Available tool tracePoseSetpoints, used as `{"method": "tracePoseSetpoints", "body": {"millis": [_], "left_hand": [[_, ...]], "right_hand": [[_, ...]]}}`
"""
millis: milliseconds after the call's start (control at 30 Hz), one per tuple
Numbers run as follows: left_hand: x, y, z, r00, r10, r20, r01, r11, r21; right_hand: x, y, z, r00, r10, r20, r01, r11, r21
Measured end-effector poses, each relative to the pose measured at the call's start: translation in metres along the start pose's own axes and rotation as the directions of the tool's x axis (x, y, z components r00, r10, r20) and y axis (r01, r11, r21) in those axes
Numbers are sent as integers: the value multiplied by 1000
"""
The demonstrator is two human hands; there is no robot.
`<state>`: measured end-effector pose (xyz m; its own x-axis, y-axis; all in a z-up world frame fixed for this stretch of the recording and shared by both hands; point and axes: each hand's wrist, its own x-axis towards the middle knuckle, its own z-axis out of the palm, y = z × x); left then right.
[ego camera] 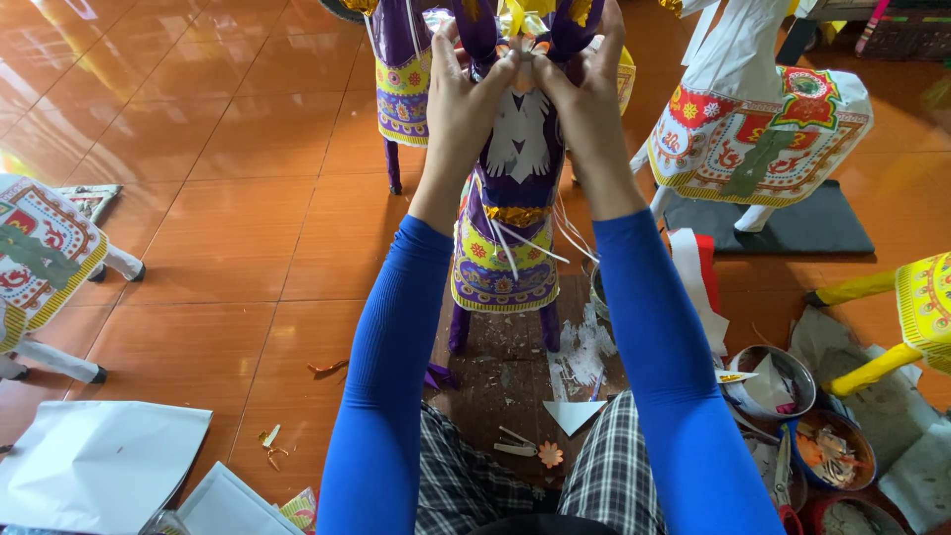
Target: Decorating a horse-shaped craft object with paper cutouts
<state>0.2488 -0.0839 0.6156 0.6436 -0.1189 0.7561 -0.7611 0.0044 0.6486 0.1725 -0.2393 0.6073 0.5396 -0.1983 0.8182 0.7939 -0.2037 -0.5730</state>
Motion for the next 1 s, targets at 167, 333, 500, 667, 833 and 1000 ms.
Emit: {"method": "tracePoseSetpoints", "body": {"millis": [167, 333, 500, 667, 833, 1000], "left_hand": [[0, 5, 0, 998, -56, 14, 56, 998, -6], [1, -5, 3, 995, -92, 33, 91, 995, 29], [-1, -4, 1, 992, -117, 43, 120, 991, -63], [3, -1, -4, 968, -214, 130, 239, 943, -233], [10, -12, -7, 942, -269, 200, 329, 862, -386], [12, -26, -14, 960, -186, 211, 254, 895, -366]], "right_hand": [[-22, -32, -2, 974, -224, -43, 163, 818, -552], [-27, -27, 1, 940, -292, 177, 290, 410, -865], [-31, -67, 17, 889, -384, 249, 396, 371, -840], [-40, -83, 24, 886, -315, 341, 431, 289, -855], [-43, -84, 23, 902, -278, 331, 411, 312, -856], [-47, -85, 16, 898, -345, 273, 407, 414, -814]]}}
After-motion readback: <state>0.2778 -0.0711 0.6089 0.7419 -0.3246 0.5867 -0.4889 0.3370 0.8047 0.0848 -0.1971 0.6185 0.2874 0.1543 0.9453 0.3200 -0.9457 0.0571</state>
